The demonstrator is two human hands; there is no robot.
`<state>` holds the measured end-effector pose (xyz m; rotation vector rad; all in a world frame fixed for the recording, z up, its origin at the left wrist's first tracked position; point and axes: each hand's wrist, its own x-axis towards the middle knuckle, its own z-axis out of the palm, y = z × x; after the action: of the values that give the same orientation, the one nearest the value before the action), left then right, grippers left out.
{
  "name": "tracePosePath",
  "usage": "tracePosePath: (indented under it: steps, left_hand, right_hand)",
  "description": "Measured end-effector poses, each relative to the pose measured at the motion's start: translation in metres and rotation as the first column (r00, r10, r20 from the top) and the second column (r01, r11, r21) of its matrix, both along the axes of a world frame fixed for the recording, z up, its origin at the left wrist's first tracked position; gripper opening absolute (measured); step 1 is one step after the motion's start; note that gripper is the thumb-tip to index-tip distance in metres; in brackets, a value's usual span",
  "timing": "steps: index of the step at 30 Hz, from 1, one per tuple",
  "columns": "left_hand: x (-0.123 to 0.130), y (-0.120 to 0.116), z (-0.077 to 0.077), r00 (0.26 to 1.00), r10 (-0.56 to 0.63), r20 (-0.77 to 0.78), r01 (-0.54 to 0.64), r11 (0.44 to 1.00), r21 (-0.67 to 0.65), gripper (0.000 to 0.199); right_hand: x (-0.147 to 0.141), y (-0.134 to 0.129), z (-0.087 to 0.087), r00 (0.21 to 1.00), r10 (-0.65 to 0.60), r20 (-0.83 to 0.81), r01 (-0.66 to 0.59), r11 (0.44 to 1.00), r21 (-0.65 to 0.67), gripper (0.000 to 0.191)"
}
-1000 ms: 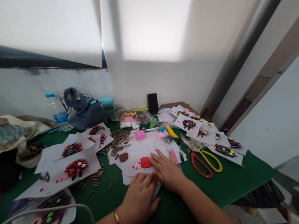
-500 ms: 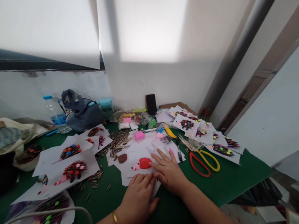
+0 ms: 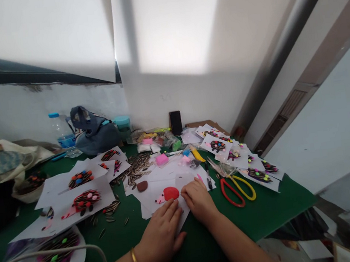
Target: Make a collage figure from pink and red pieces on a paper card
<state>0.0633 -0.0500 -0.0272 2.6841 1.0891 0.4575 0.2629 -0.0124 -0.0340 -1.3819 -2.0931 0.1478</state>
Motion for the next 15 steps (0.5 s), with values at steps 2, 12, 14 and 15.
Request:
tracePosePath:
  steps: [2,12,14,15]
  left_hand:
    - [0.000,0.000,0.000,1.000,-0.010,0.013,0.010,1.000,0.011,0.057]
    - [-0.001,0.002,0.007,1.000,-0.003,0.017,0.003,1.000,-0.001,0.044]
    - [0.000,0.003,0.007,1.000,0.007,-0.006,-0.007,1.000,-0.023,0.047]
    - [0.000,0.003,0.006,1.000,0.010,-0.018,-0.011,0.999,-0.034,0.050]
  right_hand:
    - [0.000,0.002,0.000,0.999,-0.020,-0.038,0.019,1.000,-0.024,0.020]
    - [0.006,0.008,0.001,0.971,-0.211,-0.109,0.199,0.974,-0.111,0.031]
    - [0.016,0.016,0.004,0.961,-0.260,-0.096,0.252,0.964,-0.088,0.032]
    - [0.023,0.022,0.006,0.953,-0.293,-0.076,0.289,0.955,-0.063,0.034]
